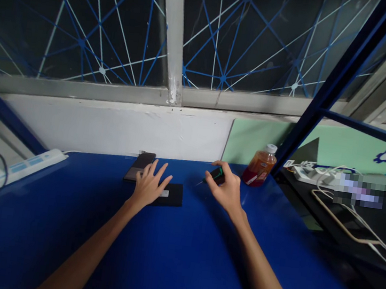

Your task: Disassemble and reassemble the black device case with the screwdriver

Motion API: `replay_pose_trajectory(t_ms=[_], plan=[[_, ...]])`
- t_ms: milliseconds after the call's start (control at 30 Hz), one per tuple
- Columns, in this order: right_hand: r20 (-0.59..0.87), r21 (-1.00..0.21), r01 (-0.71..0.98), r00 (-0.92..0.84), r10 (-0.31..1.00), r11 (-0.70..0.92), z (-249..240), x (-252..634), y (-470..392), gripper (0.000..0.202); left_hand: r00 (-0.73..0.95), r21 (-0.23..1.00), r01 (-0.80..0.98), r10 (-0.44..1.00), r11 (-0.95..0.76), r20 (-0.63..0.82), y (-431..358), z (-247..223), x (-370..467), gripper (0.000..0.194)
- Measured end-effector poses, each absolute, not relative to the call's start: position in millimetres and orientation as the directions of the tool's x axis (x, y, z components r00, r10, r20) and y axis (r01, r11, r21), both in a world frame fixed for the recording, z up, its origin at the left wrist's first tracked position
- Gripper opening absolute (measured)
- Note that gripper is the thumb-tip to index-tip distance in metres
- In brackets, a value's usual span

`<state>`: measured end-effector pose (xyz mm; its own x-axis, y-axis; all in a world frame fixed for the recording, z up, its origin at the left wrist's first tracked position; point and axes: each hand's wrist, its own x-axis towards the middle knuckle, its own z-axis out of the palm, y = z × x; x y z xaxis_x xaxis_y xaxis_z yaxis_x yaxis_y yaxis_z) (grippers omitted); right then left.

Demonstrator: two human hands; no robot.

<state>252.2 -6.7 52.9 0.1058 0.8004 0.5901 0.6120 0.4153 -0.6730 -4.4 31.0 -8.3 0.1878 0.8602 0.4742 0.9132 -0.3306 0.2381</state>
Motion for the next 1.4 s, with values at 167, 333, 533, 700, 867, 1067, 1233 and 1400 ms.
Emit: replay_pose_trajectory(t_ms=[167, 333, 533, 700, 867, 1067, 1233, 1400], plan=[[0.591, -0.666, 0.62, 0.101, 0.8, 0.415, 52, 253, -6, 0.026, 0.227, 0.232, 0.91, 0.88, -0.344, 0.416, 32, -8, -4, 0.059], [0.602, -0.661, 0.622, 0.104, 0.792, 0.42, 52, 253, -6, 0.026, 0.245, 0.201, 0.909, 0.86, -0.364, 0.447, 29, -6, -3, 0.057], [0.599, -0.657, 0.626, 0.096, 0.795, 0.42, 55, 251, -8, 0.025, 0.322, 0.147, 0.892, 0.83, -0.427, 0.455, 30, -6, -3, 0.051], [0.593, -0.652, 0.634, 0.084, 0.801, 0.416, 54, 252, -8, 0.025, 0.44, 0.112, 0.835, 0.776, -0.539, 0.451, 29, -4, -2, 0.043], [0.597, -0.649, 0.634, 0.082, 0.798, 0.42, 55, 251, -8, 0.025, 0.515, 0.109, 0.781, 0.732, -0.615, 0.446, 26, -3, 3, 0.038], [0.602, -0.645, 0.637, 0.083, 0.794, 0.422, 54, 252, -8, 0.025, 0.512, 0.119, 0.784, 0.743, -0.61, 0.431, 25, 1, 2, 0.036], [0.602, -0.636, 0.647, 0.075, 0.795, 0.42, 53, 253, -7, 0.025, 0.378, 0.056, 0.896, 0.824, -0.44, 0.422, 30, -1, -5, 0.042], [0.603, -0.634, 0.648, 0.071, 0.795, 0.423, 53, 252, -8, 0.025, 0.246, 0.094, 0.95, 0.899, -0.298, 0.363, 30, -5, -6, 0.049]])
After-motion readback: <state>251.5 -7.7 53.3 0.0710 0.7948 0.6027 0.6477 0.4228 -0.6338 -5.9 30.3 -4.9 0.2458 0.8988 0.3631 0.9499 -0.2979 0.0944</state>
